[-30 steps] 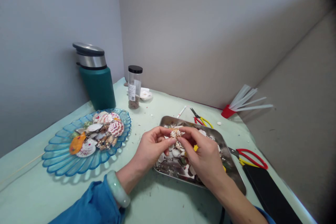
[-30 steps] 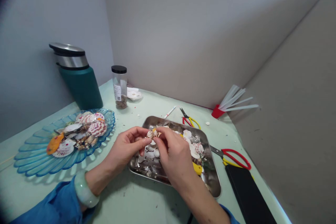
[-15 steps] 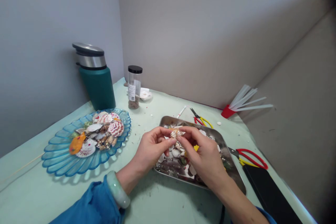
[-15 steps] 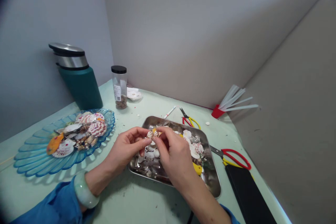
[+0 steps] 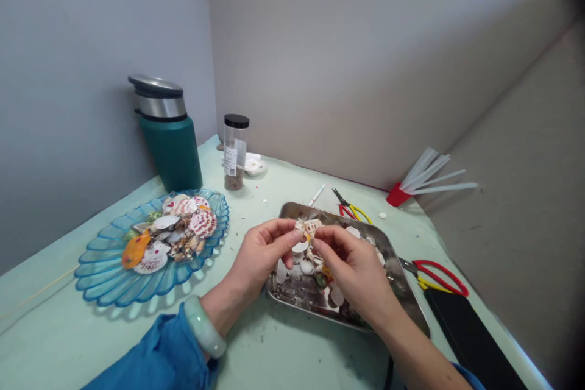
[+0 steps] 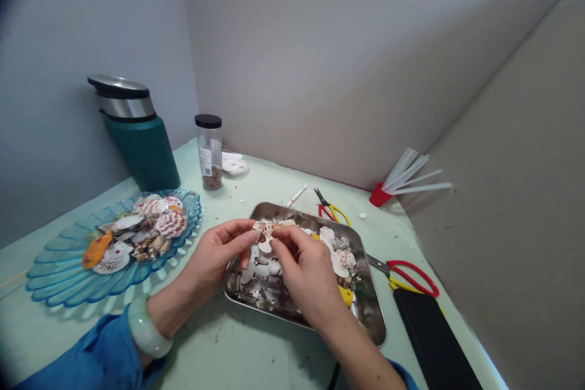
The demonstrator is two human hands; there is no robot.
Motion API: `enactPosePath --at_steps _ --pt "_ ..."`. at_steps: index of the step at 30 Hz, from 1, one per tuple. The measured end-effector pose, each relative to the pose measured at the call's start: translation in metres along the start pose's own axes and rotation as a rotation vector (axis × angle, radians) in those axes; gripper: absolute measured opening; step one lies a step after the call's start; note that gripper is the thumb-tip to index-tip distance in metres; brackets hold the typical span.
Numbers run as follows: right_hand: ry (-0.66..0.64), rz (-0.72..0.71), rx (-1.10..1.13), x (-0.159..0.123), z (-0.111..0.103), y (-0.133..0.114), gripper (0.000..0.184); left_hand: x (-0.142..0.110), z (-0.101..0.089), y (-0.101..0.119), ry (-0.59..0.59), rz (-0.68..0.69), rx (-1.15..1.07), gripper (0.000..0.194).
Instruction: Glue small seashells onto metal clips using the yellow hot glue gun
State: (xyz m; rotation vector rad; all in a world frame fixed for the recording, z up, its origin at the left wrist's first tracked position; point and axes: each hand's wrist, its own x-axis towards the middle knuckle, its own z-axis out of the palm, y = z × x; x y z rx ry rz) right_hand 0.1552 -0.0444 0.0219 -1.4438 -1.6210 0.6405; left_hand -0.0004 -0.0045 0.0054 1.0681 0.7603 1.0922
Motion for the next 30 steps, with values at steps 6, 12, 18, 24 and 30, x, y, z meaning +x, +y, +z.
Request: enactPosePath --at_steps 6,12,18,24,30 --pt "-0.077 0.207 0.372 0.0038 0.0038 -0.0043 0.018 -0.0006 0.0021 0.0021 -0.030 0.006 0.035 0.027" --pt "-0.027 0.251 0.453 0.0034 0.0047 -0.0093 0.023 -0.0014 0.0027 0.0010 -0.042 0.004 0.065 0.028" --pt "0.011 0.232 0.475 0.0029 0.0056 -0.0084 0.022 -0.0012 0.0030 0.0002 -0.024 0.005 0.075 0.029" --pt "0.030 0.199 0.487 0.0026 0.0073 -0.0075 0.020 -0.0021 0.0039 0.0009 -0.028 0.005 0.082 0.028" --pt "0.052 0.178 0.491 0.0026 0.0084 -0.0071 0.020 -0.0030 0.0043 0.0007 -0.028 0.004 0.090 0.026"
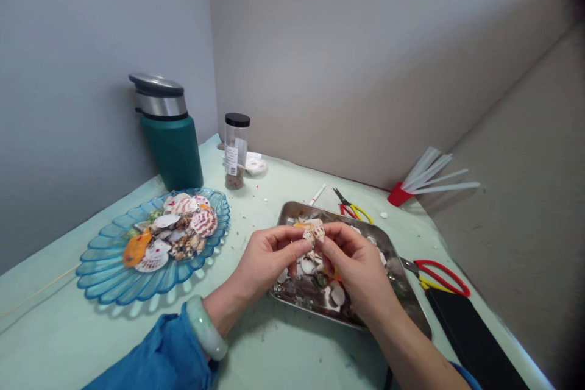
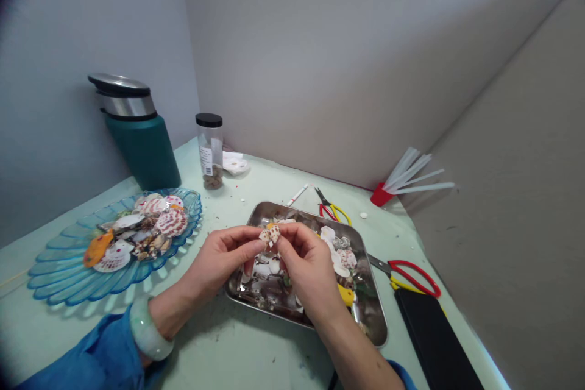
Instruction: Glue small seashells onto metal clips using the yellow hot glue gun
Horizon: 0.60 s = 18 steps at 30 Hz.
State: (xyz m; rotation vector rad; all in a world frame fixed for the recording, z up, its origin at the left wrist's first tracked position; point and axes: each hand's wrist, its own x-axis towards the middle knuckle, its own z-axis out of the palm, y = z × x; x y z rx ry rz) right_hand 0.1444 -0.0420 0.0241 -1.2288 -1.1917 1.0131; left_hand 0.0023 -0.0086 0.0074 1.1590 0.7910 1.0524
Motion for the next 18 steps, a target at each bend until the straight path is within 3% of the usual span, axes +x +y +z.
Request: enactPosePath --at_steps 18 --pt "0.053 0.095 0.044 0.0004 -0.0013 0.0030 0.021 0.0010 0.0018 -0.0042 0.005 0.028 -0.013 0.024"
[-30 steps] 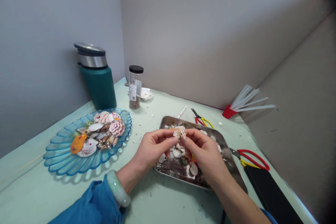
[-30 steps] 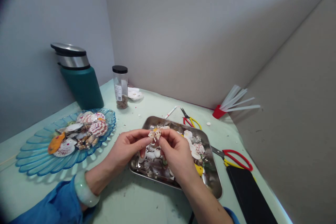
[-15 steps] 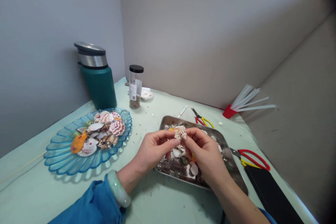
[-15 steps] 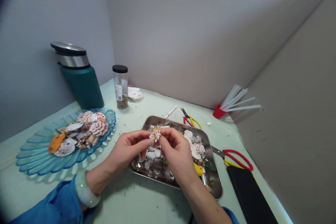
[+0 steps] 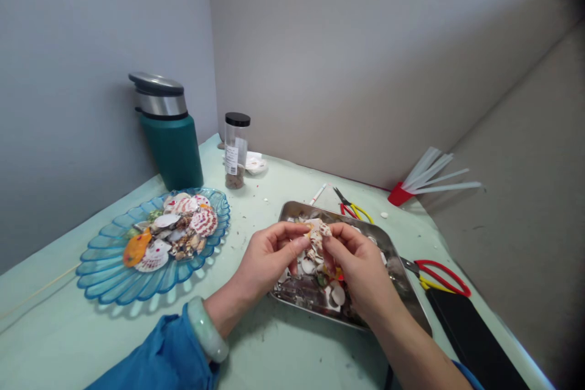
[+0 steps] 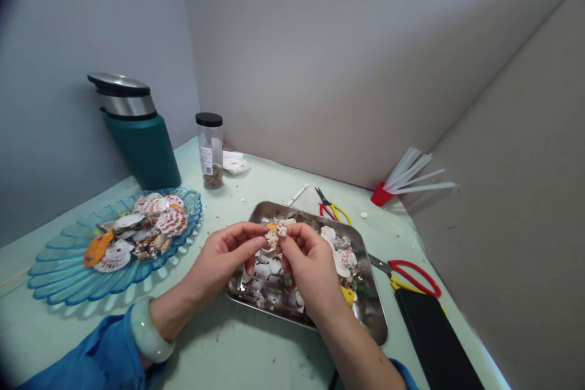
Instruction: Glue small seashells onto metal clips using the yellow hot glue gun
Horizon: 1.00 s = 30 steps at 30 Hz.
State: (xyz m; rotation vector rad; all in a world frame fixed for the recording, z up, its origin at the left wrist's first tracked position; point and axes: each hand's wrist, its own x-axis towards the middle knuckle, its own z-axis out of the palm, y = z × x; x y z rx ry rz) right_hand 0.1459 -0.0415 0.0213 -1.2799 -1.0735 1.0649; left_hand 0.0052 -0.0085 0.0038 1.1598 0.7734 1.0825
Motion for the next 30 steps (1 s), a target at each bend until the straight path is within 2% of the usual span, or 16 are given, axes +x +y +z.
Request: enactPosePath --at_steps 12,20,30 --pt "-0.003 -0.027 -0.073 0.0005 -0.0005 0.0023 0.019 0.0003 -0.0032 -0.0023 -0.052 0.027 0.036 0.034" --pt "-0.028 -0.053 -0.098 0.0018 0.0000 0.0044 0.020 0.0006 -0.0035 -0.0047 -0.056 0.034 0.097 0.024" --pt "-0.043 -0.044 -0.098 0.0012 -0.0005 0.0062 0.021 0.0000 -0.0032 -0.0052 -0.029 0.011 0.100 0.025"
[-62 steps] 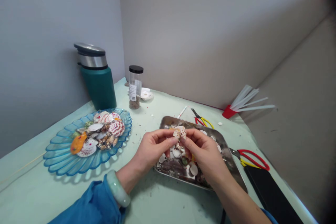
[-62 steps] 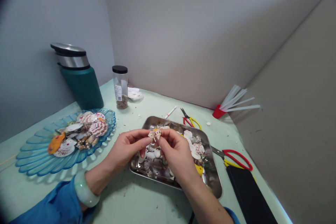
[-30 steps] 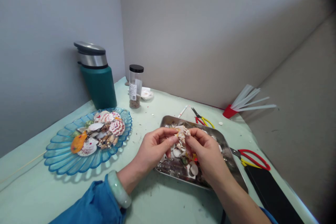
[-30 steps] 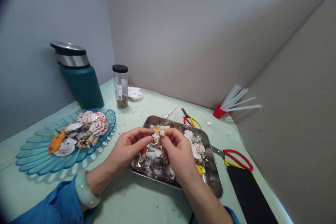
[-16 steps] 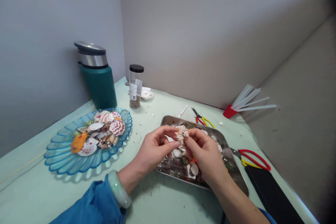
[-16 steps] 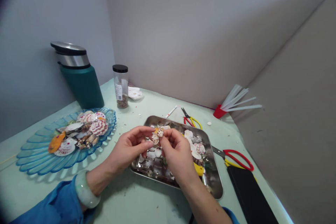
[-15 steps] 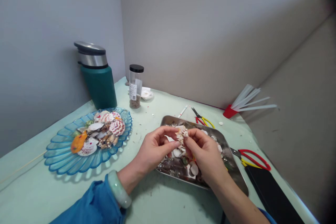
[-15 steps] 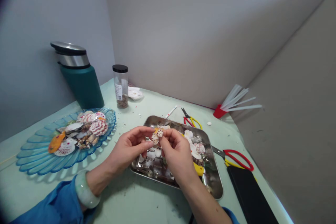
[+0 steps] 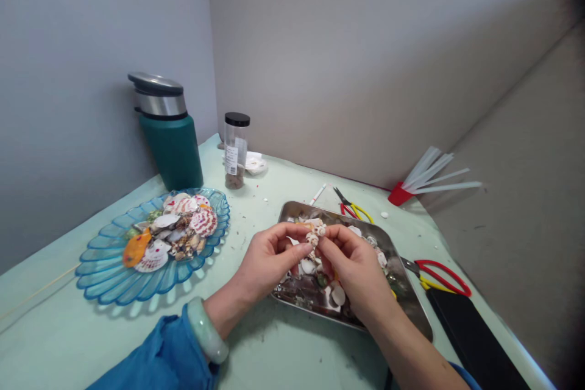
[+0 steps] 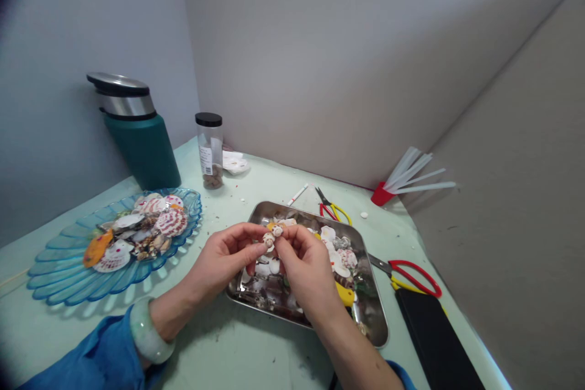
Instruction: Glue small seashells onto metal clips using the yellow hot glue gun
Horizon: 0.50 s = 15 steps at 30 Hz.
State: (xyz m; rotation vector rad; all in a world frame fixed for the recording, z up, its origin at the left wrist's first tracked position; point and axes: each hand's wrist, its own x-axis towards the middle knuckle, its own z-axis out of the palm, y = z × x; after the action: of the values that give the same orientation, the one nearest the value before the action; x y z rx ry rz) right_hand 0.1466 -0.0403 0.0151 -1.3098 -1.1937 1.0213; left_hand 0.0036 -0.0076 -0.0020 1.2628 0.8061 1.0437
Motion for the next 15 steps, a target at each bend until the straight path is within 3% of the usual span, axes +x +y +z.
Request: enactPosePath --at_steps 6,15 --pt "-0.005 -0.005 0.004 -0.0007 -0.0002 0.0006 0.019 -0.0003 -0.0006 -0.0007 -0.028 0.009 -0.031 0.030" --pt "-0.008 0.000 0.014 -0.0011 -0.0006 0.0009 0.020 0.0005 0.0018 0.0016 -0.010 0.004 -0.043 0.023"
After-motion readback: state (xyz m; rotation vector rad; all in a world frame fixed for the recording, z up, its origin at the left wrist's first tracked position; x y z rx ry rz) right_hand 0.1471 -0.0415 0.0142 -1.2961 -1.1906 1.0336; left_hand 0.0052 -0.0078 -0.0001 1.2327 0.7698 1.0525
